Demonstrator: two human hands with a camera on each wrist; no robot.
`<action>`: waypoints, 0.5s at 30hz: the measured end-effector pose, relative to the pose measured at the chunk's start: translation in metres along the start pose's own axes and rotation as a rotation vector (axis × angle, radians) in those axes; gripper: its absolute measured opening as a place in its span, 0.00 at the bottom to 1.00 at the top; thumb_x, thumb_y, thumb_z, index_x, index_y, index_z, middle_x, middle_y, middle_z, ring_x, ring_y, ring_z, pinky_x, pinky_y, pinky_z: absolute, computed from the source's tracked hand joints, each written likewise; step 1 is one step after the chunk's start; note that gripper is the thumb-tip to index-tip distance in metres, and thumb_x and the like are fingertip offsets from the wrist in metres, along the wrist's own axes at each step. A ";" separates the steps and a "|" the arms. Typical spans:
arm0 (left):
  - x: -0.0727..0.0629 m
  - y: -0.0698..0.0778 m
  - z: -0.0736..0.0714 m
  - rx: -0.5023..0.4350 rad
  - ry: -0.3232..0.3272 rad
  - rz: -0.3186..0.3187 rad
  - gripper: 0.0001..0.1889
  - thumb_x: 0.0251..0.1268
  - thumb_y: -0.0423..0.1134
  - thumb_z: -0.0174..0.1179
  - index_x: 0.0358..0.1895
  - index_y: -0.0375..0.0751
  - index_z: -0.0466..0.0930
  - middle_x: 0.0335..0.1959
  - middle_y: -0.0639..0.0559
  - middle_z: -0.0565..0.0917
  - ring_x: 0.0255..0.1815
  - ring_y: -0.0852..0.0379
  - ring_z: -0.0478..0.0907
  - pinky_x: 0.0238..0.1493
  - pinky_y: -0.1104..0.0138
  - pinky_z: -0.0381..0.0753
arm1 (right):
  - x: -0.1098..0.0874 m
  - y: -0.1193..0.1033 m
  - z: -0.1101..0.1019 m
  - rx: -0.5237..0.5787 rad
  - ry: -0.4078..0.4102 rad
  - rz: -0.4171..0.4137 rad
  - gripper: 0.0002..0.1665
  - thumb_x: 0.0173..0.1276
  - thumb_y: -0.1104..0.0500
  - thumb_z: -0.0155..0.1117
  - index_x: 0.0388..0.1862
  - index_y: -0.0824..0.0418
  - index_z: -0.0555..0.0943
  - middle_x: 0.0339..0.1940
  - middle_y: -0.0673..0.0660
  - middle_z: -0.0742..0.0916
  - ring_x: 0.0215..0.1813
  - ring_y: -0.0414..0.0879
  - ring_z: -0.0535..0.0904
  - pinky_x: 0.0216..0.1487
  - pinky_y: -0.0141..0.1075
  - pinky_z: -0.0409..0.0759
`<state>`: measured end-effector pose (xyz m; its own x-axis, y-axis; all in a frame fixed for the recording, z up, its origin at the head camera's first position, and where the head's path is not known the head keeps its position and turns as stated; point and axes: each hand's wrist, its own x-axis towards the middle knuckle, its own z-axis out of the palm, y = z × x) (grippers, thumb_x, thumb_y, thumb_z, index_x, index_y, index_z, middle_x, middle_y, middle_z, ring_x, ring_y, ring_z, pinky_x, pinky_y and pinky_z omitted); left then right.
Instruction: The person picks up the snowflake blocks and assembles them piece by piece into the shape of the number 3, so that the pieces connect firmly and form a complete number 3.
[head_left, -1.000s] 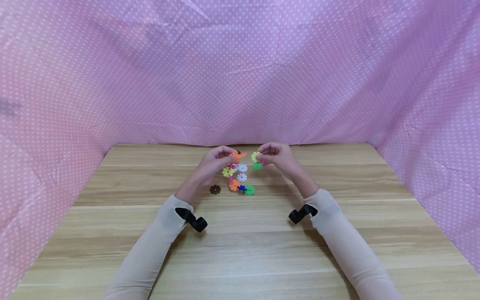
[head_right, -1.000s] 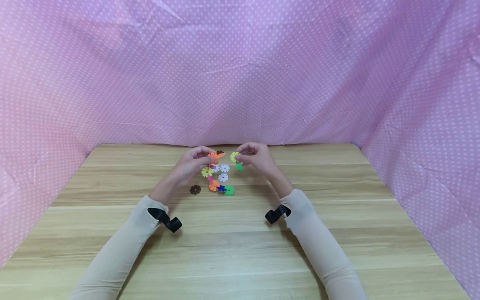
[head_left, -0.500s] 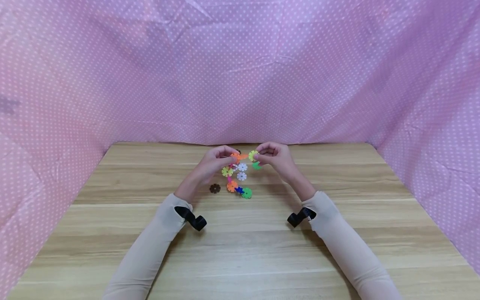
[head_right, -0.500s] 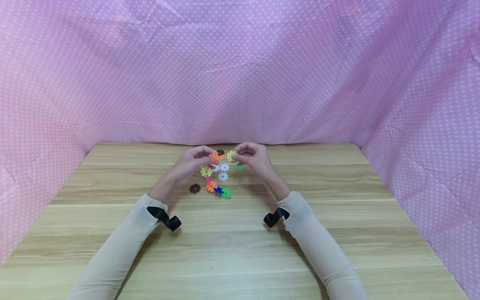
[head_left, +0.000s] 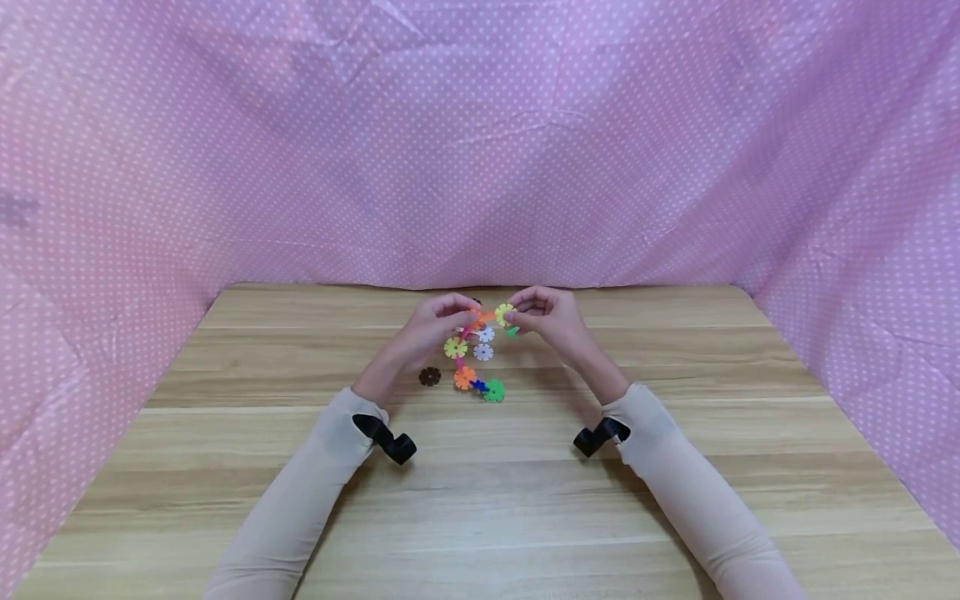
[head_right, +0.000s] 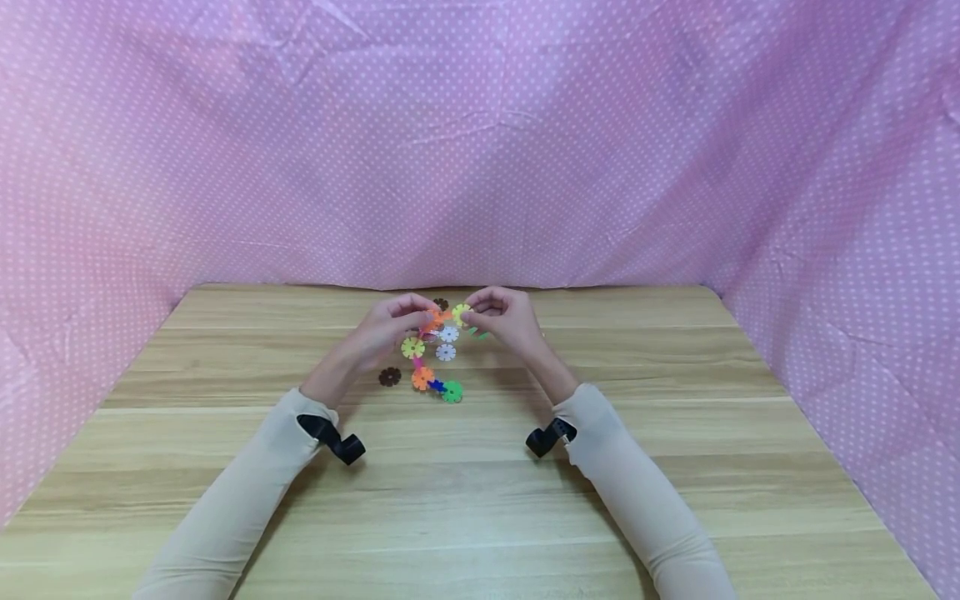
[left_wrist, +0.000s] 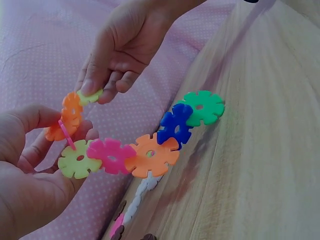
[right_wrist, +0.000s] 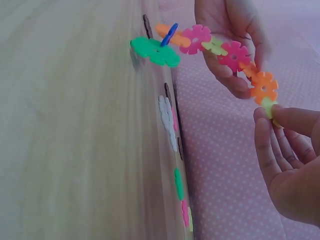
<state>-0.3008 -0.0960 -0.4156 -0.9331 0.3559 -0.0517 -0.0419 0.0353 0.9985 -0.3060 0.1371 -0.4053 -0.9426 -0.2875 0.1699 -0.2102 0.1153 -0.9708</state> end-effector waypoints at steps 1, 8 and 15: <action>0.000 0.000 0.001 -0.007 -0.005 0.000 0.12 0.76 0.37 0.58 0.56 0.34 0.80 0.45 0.55 0.83 0.43 0.58 0.79 0.48 0.70 0.80 | 0.000 0.000 0.000 -0.007 0.000 0.001 0.14 0.66 0.68 0.72 0.48 0.75 0.82 0.34 0.54 0.90 0.34 0.49 0.89 0.37 0.38 0.89; 0.001 0.001 0.005 -0.011 0.006 -0.054 0.16 0.71 0.38 0.65 0.58 0.35 0.83 0.46 0.53 0.86 0.41 0.60 0.79 0.40 0.72 0.79 | -0.001 0.000 0.004 -0.035 -0.008 -0.011 0.13 0.66 0.68 0.72 0.47 0.74 0.82 0.37 0.61 0.90 0.32 0.44 0.88 0.41 0.50 0.89; -0.001 0.004 0.004 0.034 -0.005 -0.078 0.16 0.68 0.38 0.68 0.56 0.38 0.85 0.44 0.53 0.87 0.40 0.60 0.80 0.45 0.67 0.84 | -0.002 0.000 0.003 -0.046 -0.023 -0.021 0.13 0.66 0.67 0.71 0.47 0.73 0.84 0.39 0.62 0.91 0.32 0.42 0.88 0.44 0.54 0.88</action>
<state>-0.2983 -0.0926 -0.4116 -0.9257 0.3554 -0.1292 -0.1020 0.0943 0.9903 -0.3037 0.1351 -0.4060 -0.9315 -0.3126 0.1861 -0.2425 0.1522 -0.9581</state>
